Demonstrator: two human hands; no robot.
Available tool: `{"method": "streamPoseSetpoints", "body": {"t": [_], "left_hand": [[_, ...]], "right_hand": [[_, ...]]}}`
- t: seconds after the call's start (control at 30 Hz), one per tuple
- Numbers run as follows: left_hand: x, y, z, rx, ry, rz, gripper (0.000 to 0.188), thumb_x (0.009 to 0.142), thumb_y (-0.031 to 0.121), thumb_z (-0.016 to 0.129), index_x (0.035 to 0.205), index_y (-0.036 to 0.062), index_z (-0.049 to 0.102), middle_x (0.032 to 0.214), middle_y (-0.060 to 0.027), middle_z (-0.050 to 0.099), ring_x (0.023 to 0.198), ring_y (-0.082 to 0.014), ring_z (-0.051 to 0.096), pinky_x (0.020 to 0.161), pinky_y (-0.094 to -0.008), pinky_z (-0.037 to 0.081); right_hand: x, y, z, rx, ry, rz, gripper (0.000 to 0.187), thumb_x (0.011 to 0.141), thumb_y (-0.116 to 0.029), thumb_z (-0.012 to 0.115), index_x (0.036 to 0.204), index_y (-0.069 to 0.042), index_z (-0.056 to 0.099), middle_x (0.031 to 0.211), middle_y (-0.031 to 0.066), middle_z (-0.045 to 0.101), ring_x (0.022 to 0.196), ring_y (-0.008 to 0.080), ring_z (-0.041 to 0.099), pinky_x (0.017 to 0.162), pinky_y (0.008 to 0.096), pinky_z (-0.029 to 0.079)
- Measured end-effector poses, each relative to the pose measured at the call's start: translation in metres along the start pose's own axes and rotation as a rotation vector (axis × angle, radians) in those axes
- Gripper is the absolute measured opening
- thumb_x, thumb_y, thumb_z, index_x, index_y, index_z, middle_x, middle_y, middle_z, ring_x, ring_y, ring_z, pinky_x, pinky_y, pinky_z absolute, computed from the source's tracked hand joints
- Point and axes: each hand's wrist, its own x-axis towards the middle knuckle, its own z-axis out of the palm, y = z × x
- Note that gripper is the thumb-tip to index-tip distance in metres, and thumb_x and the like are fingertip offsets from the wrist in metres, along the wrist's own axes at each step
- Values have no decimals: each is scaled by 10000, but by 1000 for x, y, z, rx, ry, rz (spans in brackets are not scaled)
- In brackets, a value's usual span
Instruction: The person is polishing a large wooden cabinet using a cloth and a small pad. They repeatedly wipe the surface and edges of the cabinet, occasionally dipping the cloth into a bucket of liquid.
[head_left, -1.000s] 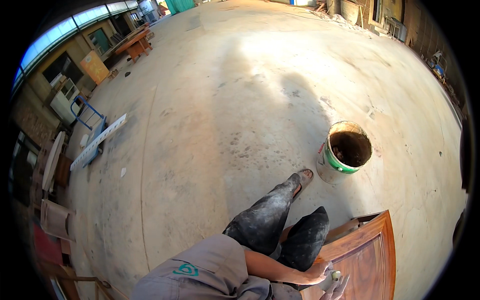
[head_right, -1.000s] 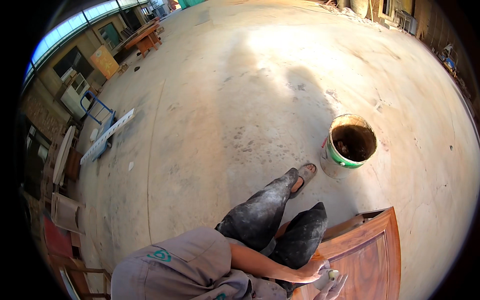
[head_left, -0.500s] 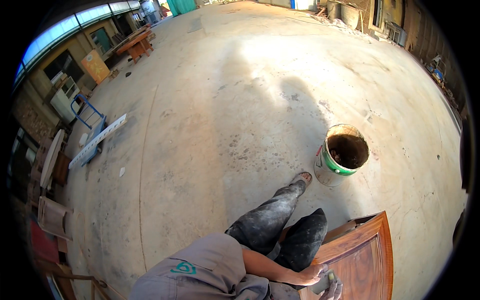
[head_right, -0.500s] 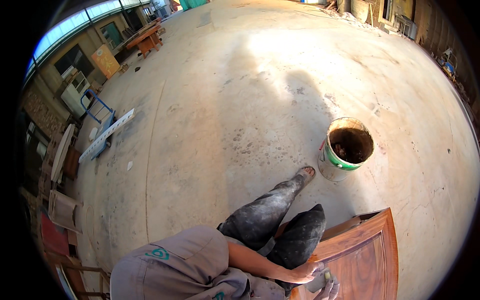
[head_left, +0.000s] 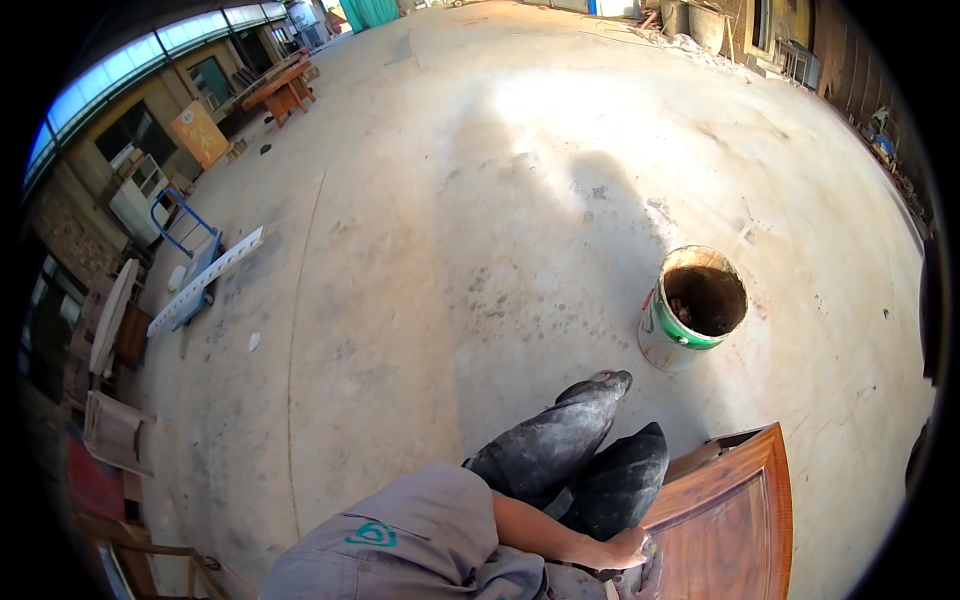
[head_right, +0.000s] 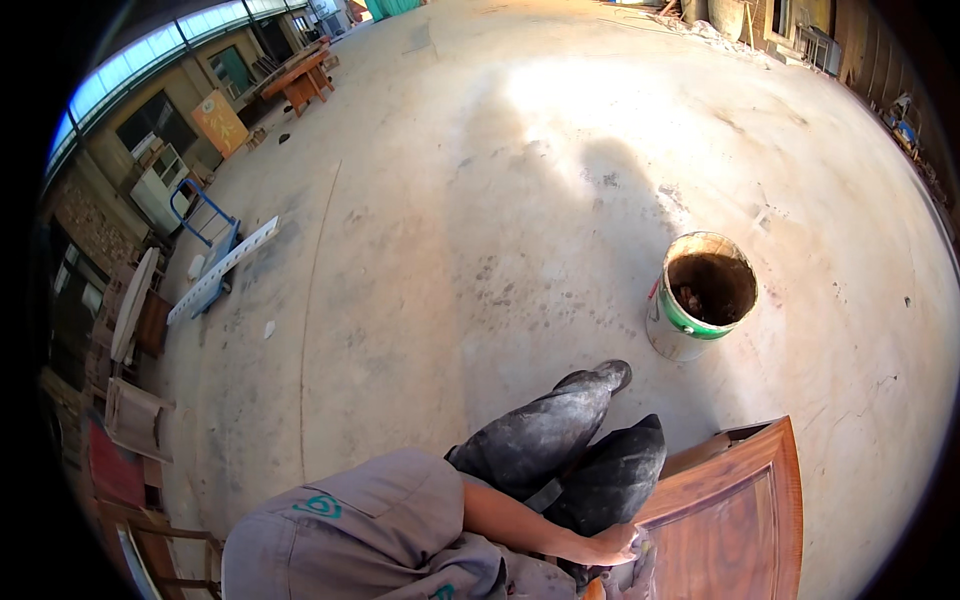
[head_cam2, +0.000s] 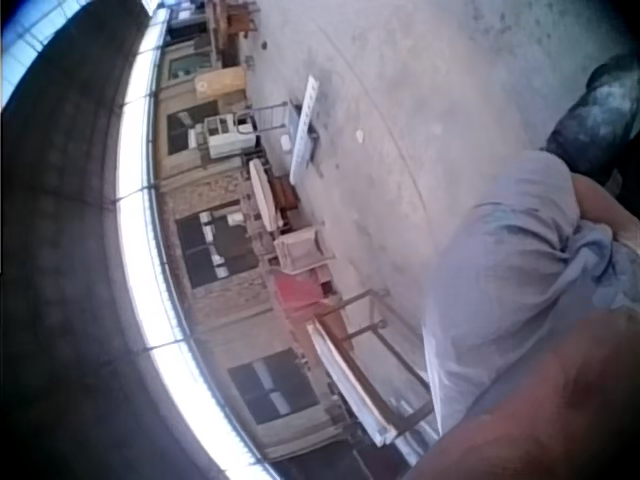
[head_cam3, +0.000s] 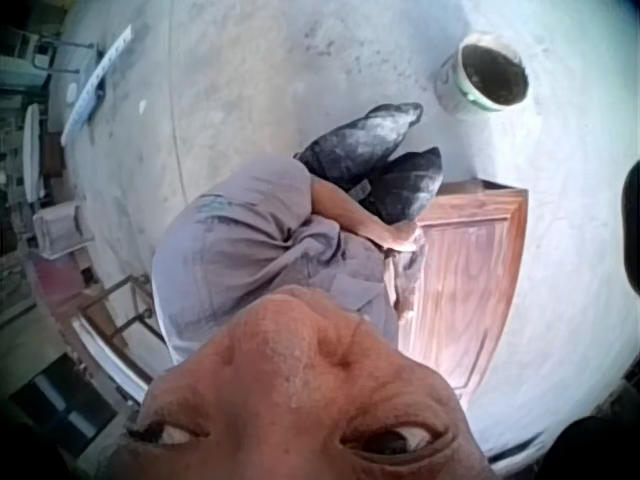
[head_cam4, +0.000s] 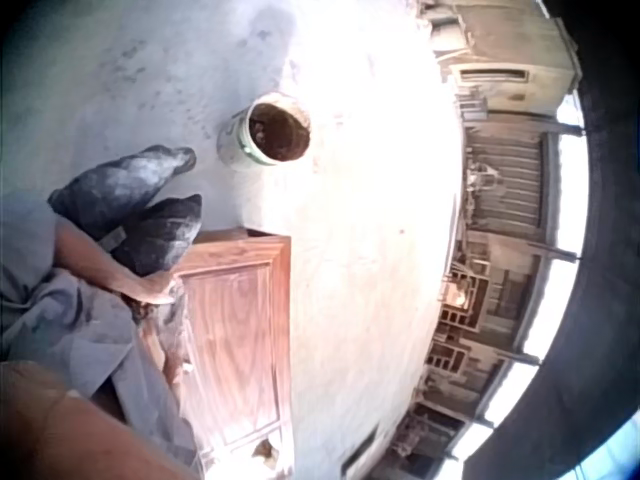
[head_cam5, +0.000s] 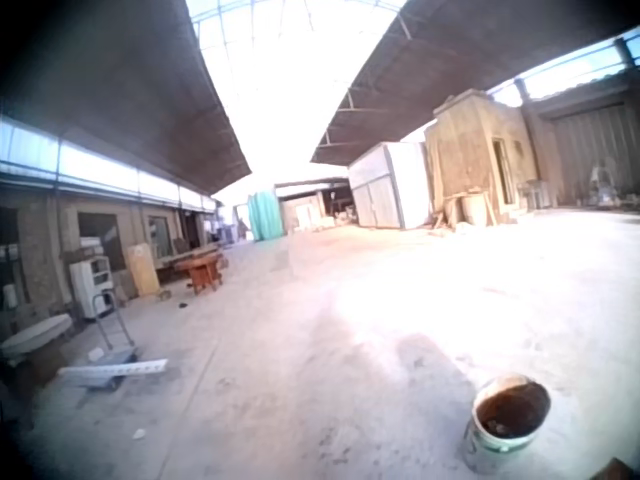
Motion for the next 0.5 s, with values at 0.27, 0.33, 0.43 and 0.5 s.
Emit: {"method": "streamPoseSetpoints", "body": {"t": [0.27, 0.33, 0.43, 0.5], "left_hand": [[1, 34, -50, 147, 27, 282, 188, 918, 121, 712, 978, -53, 673, 925, -252, 734, 877, -389, 736, 768, -448, 591], [10, 33, -93, 199, 142, 406, 153, 948, 104, 696, 1020, -30, 681, 927, -211, 741, 848, -349, 735, 754, -419, 591], [33, 26, -183, 447, 454, 675, 119, 993, 78, 673, 1084, 4, 693, 930, -151, 753, 805, -291, 733, 733, -376, 592], [43, 13, -248, 787, 545, 767, 190, 938, 56, 695, 1120, 6, 709, 1036, -137, 746, 1031, -328, 684, 918, -436, 539]], "right_hand": [[27, -23, -20, -822, -201, -268, 791, 851, -54, 675, 1580, 16, 379, 1281, 294, 675, 1207, 482, 649, 955, 486, 544], [42, -10, -31, -822, -135, -342, 732, 821, 43, 601, 1534, 25, 434, 1223, 315, 675, 1134, 505, 645, 928, 510, 543], [60, 9, -61, -854, -27, -529, 656, 852, 36, 619, 1497, 3, 511, 1238, 278, 693, 1101, 462, 662, 932, 509, 529], [65, 25, -67, -919, 4, -634, 718, 799, 2, 720, 1491, -25, 533, 1280, 233, 700, 1182, 395, 654, 975, 483, 509]]}}
